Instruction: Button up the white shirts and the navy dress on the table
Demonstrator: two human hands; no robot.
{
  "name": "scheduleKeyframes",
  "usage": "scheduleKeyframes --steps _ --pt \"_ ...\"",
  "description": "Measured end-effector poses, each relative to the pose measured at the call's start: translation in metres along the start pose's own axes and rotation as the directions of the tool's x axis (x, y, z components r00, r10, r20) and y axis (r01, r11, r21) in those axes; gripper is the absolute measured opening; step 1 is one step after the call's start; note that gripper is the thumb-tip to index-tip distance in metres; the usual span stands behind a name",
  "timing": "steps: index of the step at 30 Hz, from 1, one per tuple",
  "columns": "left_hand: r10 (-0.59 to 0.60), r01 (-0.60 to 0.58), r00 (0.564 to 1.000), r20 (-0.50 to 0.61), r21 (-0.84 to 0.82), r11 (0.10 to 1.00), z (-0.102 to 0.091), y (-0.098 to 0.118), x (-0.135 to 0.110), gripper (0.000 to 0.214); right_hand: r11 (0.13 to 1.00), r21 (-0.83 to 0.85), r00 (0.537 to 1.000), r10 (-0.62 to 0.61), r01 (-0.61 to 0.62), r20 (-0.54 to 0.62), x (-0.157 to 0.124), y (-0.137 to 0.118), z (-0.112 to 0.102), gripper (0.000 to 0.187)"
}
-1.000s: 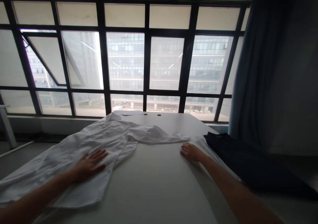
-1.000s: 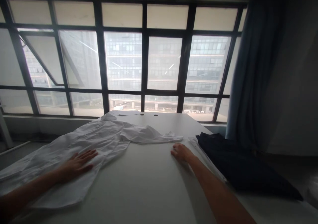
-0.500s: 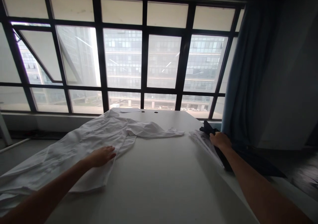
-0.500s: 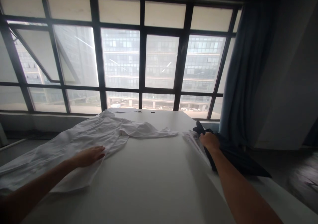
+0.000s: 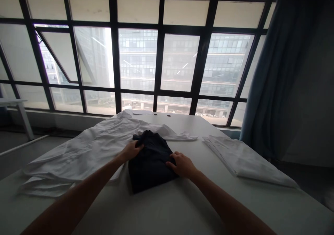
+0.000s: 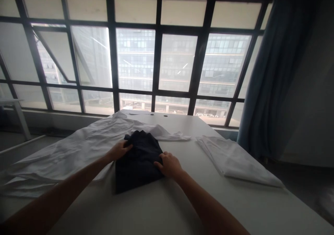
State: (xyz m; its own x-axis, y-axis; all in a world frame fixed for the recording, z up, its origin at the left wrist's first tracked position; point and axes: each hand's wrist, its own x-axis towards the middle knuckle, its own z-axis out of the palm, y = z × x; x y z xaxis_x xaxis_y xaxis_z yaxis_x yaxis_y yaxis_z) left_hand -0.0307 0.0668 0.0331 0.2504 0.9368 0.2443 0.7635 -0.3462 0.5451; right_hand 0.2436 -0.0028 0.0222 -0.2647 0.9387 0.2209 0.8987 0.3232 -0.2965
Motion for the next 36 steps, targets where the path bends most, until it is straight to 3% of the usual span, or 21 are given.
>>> scheduleKeyframes --steps 3,6,11,14,16,18,19,21,22,23,24,26,28,29,31,33,36 --pt "-0.06 0.083 0.994 -0.088 0.285 0.955 0.003 -0.009 -0.006 0.031 0.999 0.013 0.999 0.037 -0.037 -0.013 -0.002 0.017 0.017 0.045" --pt "-0.072 0.135 0.986 -0.151 0.465 0.875 0.0 -0.008 -0.012 0.038 0.997 0.069 0.998 0.035 -0.032 -0.043 -0.001 0.018 0.02 0.04" --pt "-0.078 0.191 0.968 -0.238 0.498 0.846 -0.013 0.006 -0.02 0.05 0.99 0.14 0.998 0.0 0.009 -0.059 0.004 0.019 0.016 0.033" --pt "-0.011 0.143 0.955 -0.296 0.429 0.892 -0.021 0.017 -0.026 0.049 0.981 0.195 0.994 0.041 -0.021 -0.097 0.009 0.033 0.012 0.042" --pt "0.03 0.016 0.984 -0.175 0.258 0.966 -0.024 0.021 -0.031 0.045 0.962 0.271 0.985 0.076 -0.031 -0.157 0.013 0.046 0.01 0.051" --pt "0.138 -0.136 0.984 0.109 -0.03 0.99 -0.025 0.02 -0.035 0.045 0.927 0.374 0.971 0.114 -0.028 -0.208 0.017 0.061 0.008 0.055" --pt "0.227 -0.182 0.937 0.266 -0.185 0.966 -0.025 0.018 -0.037 0.047 0.905 0.424 0.965 0.142 -0.036 -0.222 0.018 0.068 0.008 0.056" --pt "0.407 -0.188 0.773 0.486 -0.438 0.879 -0.026 0.012 -0.037 0.053 0.865 0.497 0.953 0.203 -0.066 -0.227 0.021 0.08 0.007 0.059" --pt "0.472 -0.159 0.703 0.532 -0.53 0.833 -0.026 0.009 -0.037 0.054 0.853 0.516 0.951 0.219 -0.078 -0.219 0.021 0.084 0.007 0.059" --pt "0.514 -0.123 0.665 0.542 -0.599 0.791 -0.027 0.006 -0.035 0.055 0.848 0.523 0.953 0.22 -0.082 -0.207 0.021 0.085 0.007 0.059" --pt "0.526 -0.094 0.67 0.525 -0.642 0.761 -0.027 0.003 -0.033 0.055 0.85 0.521 0.96 0.205 -0.078 -0.191 0.021 0.084 0.007 0.057" --pt "0.457 -0.098 0.774 0.439 -0.63 0.771 -0.025 -0.002 -0.029 0.052 0.868 0.495 0.978 0.139 -0.044 -0.157 0.019 0.075 0.009 0.053" --pt "0.348 -0.179 0.887 0.304 -0.468 0.866 -0.019 -0.005 -0.027 0.046 0.888 0.459 0.991 0.036 0.027 -0.127 0.014 0.058 0.011 0.049" --pt "0.324 -0.232 0.916 0.237 -0.348 0.908 -0.014 -0.006 -0.027 0.043 0.897 0.436 0.993 -0.032 0.079 -0.114 0.012 0.048 0.012 0.047" --pt "0.348 -0.33 0.921 0.174 -0.121 0.936 -0.002 -0.006 -0.029 0.043 0.907 0.37 0.979 -0.189 0.203 -0.073 0.006 0.028 0.013 0.049" --pt "0.391 -0.402 0.896 0.211 0.009 0.916 0.009 -0.004 -0.032 0.05 0.91 0.288 0.951 -0.309 0.298 -0.008 0.001 0.013 0.013 0.051" --pt "0.387 -0.43 0.88 0.274 0.116 0.896 0.02 0.003 -0.037 0.044 0.928 0.167 0.934 -0.349 0.333 0.079 -0.003 0.0 0.008 0.044"
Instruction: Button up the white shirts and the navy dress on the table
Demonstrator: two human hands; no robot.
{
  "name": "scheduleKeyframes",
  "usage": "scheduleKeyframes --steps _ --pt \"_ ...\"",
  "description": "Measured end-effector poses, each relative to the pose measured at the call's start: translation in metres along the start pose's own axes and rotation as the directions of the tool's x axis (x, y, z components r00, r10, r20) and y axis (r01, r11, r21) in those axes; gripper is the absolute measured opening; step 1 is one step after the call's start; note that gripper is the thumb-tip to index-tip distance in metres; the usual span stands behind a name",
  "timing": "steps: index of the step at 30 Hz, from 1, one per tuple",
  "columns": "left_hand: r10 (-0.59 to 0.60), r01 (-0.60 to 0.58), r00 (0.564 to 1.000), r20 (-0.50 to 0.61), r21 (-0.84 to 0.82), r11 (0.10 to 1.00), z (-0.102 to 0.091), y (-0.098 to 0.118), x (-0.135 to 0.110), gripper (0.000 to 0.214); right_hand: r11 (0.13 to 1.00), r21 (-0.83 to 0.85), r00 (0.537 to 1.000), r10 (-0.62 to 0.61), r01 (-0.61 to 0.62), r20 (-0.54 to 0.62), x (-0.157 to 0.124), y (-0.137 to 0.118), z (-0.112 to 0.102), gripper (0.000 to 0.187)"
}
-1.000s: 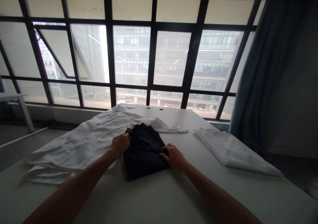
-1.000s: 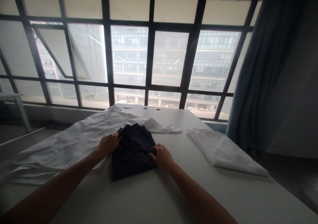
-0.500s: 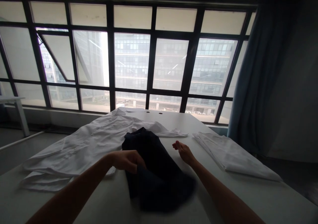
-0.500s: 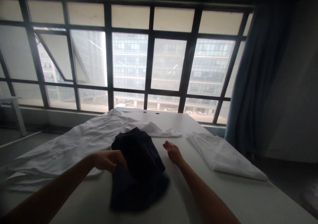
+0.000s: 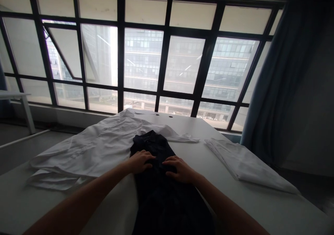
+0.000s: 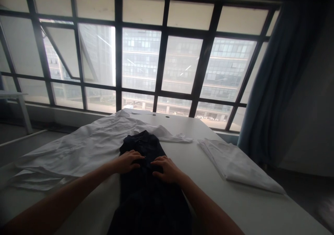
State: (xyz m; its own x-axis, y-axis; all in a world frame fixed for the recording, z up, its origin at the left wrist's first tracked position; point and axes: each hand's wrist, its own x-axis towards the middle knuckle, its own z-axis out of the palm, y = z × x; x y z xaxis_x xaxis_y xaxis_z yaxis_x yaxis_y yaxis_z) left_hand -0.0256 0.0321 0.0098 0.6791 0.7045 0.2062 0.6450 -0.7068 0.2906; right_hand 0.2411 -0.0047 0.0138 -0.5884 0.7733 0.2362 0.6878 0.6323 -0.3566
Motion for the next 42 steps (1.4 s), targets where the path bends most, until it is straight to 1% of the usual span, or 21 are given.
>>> scheduleKeyframes --steps 4,6,9,11,13,15,16,17,18,19,21,22,23,24,26,27,29,31,33,36,42 --pt "0.036 -0.036 0.999 0.002 -0.005 0.999 0.0 0.007 0.004 0.032 0.986 -0.158 0.998 0.059 -0.056 0.017 0.004 -0.009 -0.008 0.039" --pt "0.104 -0.104 0.995 -0.006 -0.117 0.988 -0.006 0.007 0.005 0.027 0.972 -0.218 0.996 0.091 -0.086 0.016 0.007 -0.013 -0.009 0.045" --pt "0.149 -0.139 0.989 0.007 -0.33 0.934 -0.028 -0.001 0.001 0.025 0.952 -0.274 0.988 0.153 -0.138 0.035 0.009 -0.014 -0.012 0.03" --pt "0.109 -0.085 0.994 0.027 -0.451 0.888 -0.052 -0.014 -0.008 0.025 0.962 -0.209 0.978 0.194 -0.175 0.075 0.007 -0.007 -0.021 0.021" --pt "0.026 -0.005 0.999 0.029 -0.567 0.823 -0.077 -0.034 -0.023 0.024 0.975 -0.035 0.968 0.223 -0.22 0.117 0.001 0.012 -0.035 0.022" --pt "-0.112 0.03 0.991 -0.076 -0.683 0.73 -0.098 -0.059 -0.041 0.025 0.944 0.167 0.958 0.274 -0.284 0.08 -0.01 0.04 -0.052 0.03" --pt "-0.181 0.029 0.974 -0.137 -0.715 0.699 -0.106 -0.072 -0.049 0.026 0.915 0.25 0.945 0.326 -0.315 -0.003 -0.017 0.057 -0.061 0.032" --pt "-0.274 0.027 0.938 -0.213 -0.742 0.669 -0.111 -0.085 -0.057 0.026 0.882 0.308 0.907 0.407 -0.358 -0.111 -0.025 0.075 -0.068 0.033" --pt "-0.372 0.042 0.889 -0.266 -0.762 0.646 -0.115 -0.095 -0.062 0.027 0.841 0.337 0.83 0.509 -0.424 -0.227 -0.032 0.092 -0.073 0.034" --pt "-0.49 0.082 0.809 -0.325 -0.763 0.641 -0.116 -0.103 -0.066 0.027 0.781 0.341 0.706 0.621 -0.523 -0.341 -0.039 0.108 -0.077 0.034" --pt "-0.669 0.22 0.552 -0.498 -0.686 0.693 -0.115 -0.109 -0.067 0.028 0.64 0.298 0.434 0.727 -0.708 -0.531 -0.049 0.132 -0.079 0.037" --pt "-0.655 0.3 0.439 -0.615 -0.586 0.752 -0.113 -0.105 -0.064 0.031 0.604 0.256 0.365 0.71 -0.754 -0.602 -0.051 0.138 -0.078 0.042" --pt "-0.565 0.367 0.387 -0.729 -0.441 0.819 -0.11 -0.098 -0.059 0.036 0.606 0.204 0.357 0.671 -0.769 -0.65 -0.05 0.139 -0.076 0.045" --pt "-0.429 0.398 0.411 -0.805 -0.265 0.878 -0.105 -0.088 -0.053 0.041 0.647 0.144 0.406 0.619 -0.748 -0.672 -0.047 0.136 -0.072 0.045" --pt "-0.152 0.304 0.611 -0.777 0.053 0.951 -0.092 -0.062 -0.036 0.043 0.786 0.039 0.59 0.495 -0.617 -0.637 -0.035 0.119 -0.062 0.036" --pt "-0.09 0.244 0.696 -0.712 0.116 0.963 -0.083 -0.049 -0.027 0.038 0.85 0.007 0.687 0.43 -0.526 -0.585 -0.028 0.107 -0.056 0.031" --pt "-0.079 0.18 0.849 -0.523 0.146 0.973 -0.061 -0.029 -0.012 0.028 0.942 -0.016 0.85 0.296 -0.336 -0.435 -0.015 0.081 -0.042 0.031" --pt "-0.113 0.171 0.951 -0.287 0.187 0.967 -0.036 -0.02 -0.004 0.028 0.979 -0.022 0.951 0.192 -0.203 -0.243 -0.007 0.062 -0.027 0.036" --pt "-0.187 0.206 0.977 -0.104 0.213 0.955 -0.013 -0.021 -0.002 0.04 0.985 -0.03 0.984 0.165 -0.167 -0.063 -0.005 0.052 -0.016 0.046" --pt "-0.268 0.257 0.963 0.015 0.235 0.937 0.004 -0.029 -0.004 0.05 0.976 -0.044 0.972 0.216 -0.213 0.095 -0.007 0.051 -0.014 0.06" --pt "-0.195 0.177 0.977 0.091 0.176 0.968 0.0 -0.024 -0.005 0.047 0.918 -0.141 0.908 0.39 -0.371 0.151 -0.005 0.034 -0.04 0.06"
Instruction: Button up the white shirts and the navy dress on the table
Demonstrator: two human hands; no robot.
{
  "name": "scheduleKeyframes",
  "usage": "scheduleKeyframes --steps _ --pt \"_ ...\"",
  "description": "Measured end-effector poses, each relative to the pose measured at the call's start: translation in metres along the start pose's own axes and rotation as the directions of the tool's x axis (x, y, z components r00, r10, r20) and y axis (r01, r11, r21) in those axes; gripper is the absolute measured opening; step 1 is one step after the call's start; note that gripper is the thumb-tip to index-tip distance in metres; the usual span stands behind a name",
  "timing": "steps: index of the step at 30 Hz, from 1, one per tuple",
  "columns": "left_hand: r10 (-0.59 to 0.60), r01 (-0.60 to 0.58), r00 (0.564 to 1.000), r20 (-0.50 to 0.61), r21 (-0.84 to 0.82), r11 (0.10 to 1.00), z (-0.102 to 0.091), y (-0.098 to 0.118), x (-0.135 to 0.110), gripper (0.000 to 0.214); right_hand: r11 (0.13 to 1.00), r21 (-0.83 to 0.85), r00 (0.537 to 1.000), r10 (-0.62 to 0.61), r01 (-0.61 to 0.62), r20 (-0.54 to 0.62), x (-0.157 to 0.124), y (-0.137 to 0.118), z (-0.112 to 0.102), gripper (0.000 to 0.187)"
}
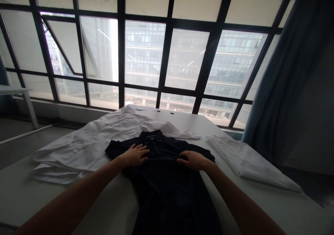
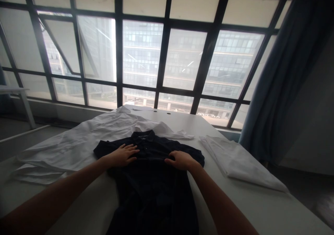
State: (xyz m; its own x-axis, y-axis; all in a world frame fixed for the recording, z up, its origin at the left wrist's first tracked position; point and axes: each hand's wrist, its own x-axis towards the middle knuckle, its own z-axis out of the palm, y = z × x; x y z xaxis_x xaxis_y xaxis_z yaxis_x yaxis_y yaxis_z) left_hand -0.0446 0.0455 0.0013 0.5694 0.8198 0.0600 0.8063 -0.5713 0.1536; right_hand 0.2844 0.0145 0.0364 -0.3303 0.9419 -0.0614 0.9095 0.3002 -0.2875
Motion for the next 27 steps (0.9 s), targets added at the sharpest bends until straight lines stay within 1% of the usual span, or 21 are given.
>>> scheduleKeyframes --steps 3,5,7,9,11,12,13,14,15,16,17,18,19,21,22,25,27 --pt "0.068 -0.069 0.998 -0.013 -0.043 0.997 -0.008 0.01 -0.003 0.044 0.991 -0.103 0.996 0.089 -0.088 0.006 -0.007 -0.012 -0.006 0.064" --pt "0.133 -0.136 0.991 -0.03 -0.11 0.985 -0.018 0.019 -0.006 0.037 0.983 -0.125 0.99 0.138 -0.135 0.012 -0.012 -0.014 -0.006 0.067" --pt "0.173 -0.174 0.985 -0.026 -0.207 0.963 -0.029 0.03 -0.008 0.032 0.985 -0.07 0.987 0.162 -0.16 0.014 -0.017 -0.014 -0.005 0.066" --pt "0.169 -0.158 0.986 0.01 -0.299 0.941 -0.038 0.04 -0.009 0.039 0.979 0.011 0.978 0.2 -0.202 0.063 -0.02 -0.014 -0.004 0.064" --pt "0.111 -0.086 0.992 0.054 -0.339 0.937 -0.043 0.047 -0.007 0.047 0.964 0.06 0.958 0.249 -0.259 0.142 -0.016 -0.018 -0.005 0.066" --pt "0.043 -0.018 0.997 0.068 -0.326 0.945 -0.043 0.049 -0.004 0.05 0.956 0.081 0.95 0.269 -0.283 0.157 -0.011 -0.021 -0.006 0.069" --pt "-0.053 0.068 0.997 0.06 -0.287 0.955 -0.042 0.049 0.0 0.052 0.948 0.114 0.95 0.28 -0.296 0.138 -0.004 -0.025 -0.006 0.072" --pt "-0.166 0.168 0.986 0.028 -0.229 0.959 -0.039 0.048 0.004 0.053 0.941 0.163 0.955 0.284 -0.295 0.091 0.004 -0.029 -0.006 0.073" --pt "-0.274 0.267 0.962 -0.018 -0.166 0.949 -0.036 0.045 0.008 0.054 0.931 0.222 0.957 0.287 -0.289 0.039 0.015 -0.032 -0.006 0.073" --pt "-0.358 0.35 0.931 -0.07 -0.105 0.931 -0.032 0.042 0.011 0.055 0.915 0.283 0.955 0.297 -0.287 0.005 0.026 -0.036 -0.004 0.072" --pt "-0.411 0.407 0.904 -0.117 -0.056 0.912 -0.028 0.039 0.015 0.056 0.895 0.337 0.95 0.312 -0.292 -0.004 0.039 -0.038 -0.001 0.072" --pt "-0.436 0.438 0.888 -0.147 -0.023 0.899 -0.024 0.036 0.018 0.057 0.873 0.379 0.945 0.325 -0.306 0.015 0.051 -0.041 0.002 0.071" --pt "-0.447 0.451 0.88 -0.159 -0.008 0.892 -0.021 0.033 0.02 0.058 0.852 0.409 0.94 0.337 -0.327 0.05 0.064 -0.042 0.007 0.07" --pt "-0.449 0.455 0.878 -0.166 -0.006 0.891 -0.015 0.028 0.023 0.055 0.822 0.446 0.932 0.349 -0.354 0.095 0.085 -0.042 0.017 0.064" --pt "-0.448 0.454 0.877 -0.172 -0.01 0.891 -0.013 0.027 0.024 0.051 0.816 0.461 0.932 0.351 -0.35 0.087 0.094 -0.042 0.021 0.06" --pt "-0.452 0.451 0.88 -0.149 -0.041 0.892 -0.012 0.023 0.025 0.038 0.79 0.519 0.933 0.359 -0.326 0.039 0.108 -0.037 0.032 0.051" --pt "-0.444 0.432 0.886 -0.132 -0.109 0.895 -0.014 0.022 0.025 0.03 0.746 0.576 0.927 0.369 -0.335 0.061 0.11 -0.033 0.034 0.047"
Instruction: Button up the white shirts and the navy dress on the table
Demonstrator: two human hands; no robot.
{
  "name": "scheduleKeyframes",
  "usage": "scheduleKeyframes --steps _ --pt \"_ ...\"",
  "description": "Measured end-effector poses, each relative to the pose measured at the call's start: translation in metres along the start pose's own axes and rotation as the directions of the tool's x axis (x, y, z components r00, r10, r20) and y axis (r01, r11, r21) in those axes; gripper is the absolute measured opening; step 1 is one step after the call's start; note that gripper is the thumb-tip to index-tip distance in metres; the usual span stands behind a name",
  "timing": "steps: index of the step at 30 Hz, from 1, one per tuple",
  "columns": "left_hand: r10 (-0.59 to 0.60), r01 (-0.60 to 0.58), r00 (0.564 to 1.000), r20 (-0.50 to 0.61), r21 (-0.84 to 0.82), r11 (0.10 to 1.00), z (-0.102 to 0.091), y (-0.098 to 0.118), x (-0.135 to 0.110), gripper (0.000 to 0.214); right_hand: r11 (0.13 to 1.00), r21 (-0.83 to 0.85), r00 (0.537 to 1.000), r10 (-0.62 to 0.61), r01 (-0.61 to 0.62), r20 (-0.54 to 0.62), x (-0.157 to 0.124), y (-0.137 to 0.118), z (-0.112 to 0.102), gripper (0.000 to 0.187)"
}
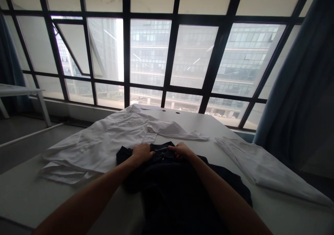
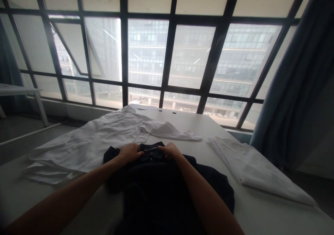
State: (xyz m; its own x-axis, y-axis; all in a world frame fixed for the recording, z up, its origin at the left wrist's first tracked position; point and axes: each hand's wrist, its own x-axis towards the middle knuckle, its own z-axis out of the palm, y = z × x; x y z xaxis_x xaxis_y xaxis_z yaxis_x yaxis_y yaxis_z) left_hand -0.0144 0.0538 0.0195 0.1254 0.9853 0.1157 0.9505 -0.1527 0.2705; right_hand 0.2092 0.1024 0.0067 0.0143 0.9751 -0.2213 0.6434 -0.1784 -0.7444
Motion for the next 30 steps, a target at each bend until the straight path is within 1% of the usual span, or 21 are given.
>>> scheduleKeyframes --steps 2,4,7,8,9,10,12,14,17,19,21,23,26,28,30 --pt "0.03 -0.034 0.999 -0.036 -0.123 0.992 0.0 0.0 0.001 0.024 0.996 0.083 1.0 0.017 -0.019 0.025 -0.001 0.002 -0.001 0.046" --pt "0.094 -0.124 0.988 -0.122 -0.272 0.954 0.0 0.002 0.001 0.021 0.986 0.166 1.0 0.006 -0.01 0.027 -0.003 0.003 -0.001 0.045" --pt "0.24 -0.329 0.938 -0.249 -0.433 0.839 -0.002 0.005 -0.002 0.019 0.951 0.303 0.998 -0.064 0.066 -0.016 -0.003 0.002 0.0 0.039" --pt "0.269 -0.374 0.922 -0.278 -0.463 0.803 -0.003 0.004 -0.003 0.019 0.931 0.353 0.995 -0.093 0.098 -0.029 -0.002 0.001 0.0 0.034" --pt "0.272 -0.393 0.914 -0.301 -0.485 0.781 -0.006 0.003 -0.003 0.019 0.908 0.4 0.992 -0.119 0.125 -0.04 -0.001 0.0 -0.001 0.029" --pt "0.251 -0.388 0.914 -0.319 -0.502 0.773 -0.009 0.0 -0.003 0.019 0.885 0.443 0.989 -0.139 0.145 -0.047 -0.001 -0.001 -0.003 0.023" --pt "0.162 -0.334 0.925 -0.343 -0.535 0.776 -0.014 -0.008 -0.001 0.019 0.846 0.501 0.983 -0.167 0.182 -0.075 0.0 -0.003 -0.009 0.016" --pt "0.075 -0.274 0.937 -0.341 -0.583 0.765 -0.018 -0.02 0.005 0.02 0.83 0.51 0.974 -0.189 0.226 -0.125 -0.001 -0.006 -0.017 0.013" --pt "0.015 -0.218 0.958 -0.287 -0.691 0.689 -0.019 -0.034 0.015 0.023 0.828 0.488 0.96 -0.215 0.277 -0.179 -0.004 -0.013 -0.023 0.011" --pt "0.0 -0.2 0.967 -0.255 -0.759 0.62 -0.018 -0.038 0.019 0.023 0.817 0.481 0.946 -0.235 0.318 -0.225 -0.008 -0.018 -0.025 0.013" --pt "-0.006 -0.199 0.97 -0.241 -0.812 0.549 -0.017 -0.038 0.02 0.024 0.806 0.448 0.917 -0.281 0.386 -0.284 -0.013 -0.023 -0.026 0.017" --pt "0.002 -0.229 0.966 -0.259 -0.852 0.47 -0.017 -0.035 0.019 0.027 0.804 0.386 0.882 -0.337 0.452 -0.329 -0.018 -0.027 -0.028 0.022" --pt "0.052 -0.305 0.95 -0.309 -0.875 0.376 -0.018 -0.027 0.013 0.035 0.816 0.314 0.858 -0.376 0.486 -0.351 -0.024 -0.031 -0.035 0.028" --pt "0.116 -0.316 0.949 -0.294 -0.877 0.361 -0.019 -0.024 0.009 0.043 0.815 0.307 0.851 -0.372 0.491 -0.371 -0.026 -0.033 -0.04 0.027" --pt "0.176 -0.303 0.951 -0.253 -0.879 0.368 -0.02 -0.022 0.006 0.05 0.819 0.326 0.863 -0.353 0.472 -0.362 -0.028 -0.034 -0.045 0.024"
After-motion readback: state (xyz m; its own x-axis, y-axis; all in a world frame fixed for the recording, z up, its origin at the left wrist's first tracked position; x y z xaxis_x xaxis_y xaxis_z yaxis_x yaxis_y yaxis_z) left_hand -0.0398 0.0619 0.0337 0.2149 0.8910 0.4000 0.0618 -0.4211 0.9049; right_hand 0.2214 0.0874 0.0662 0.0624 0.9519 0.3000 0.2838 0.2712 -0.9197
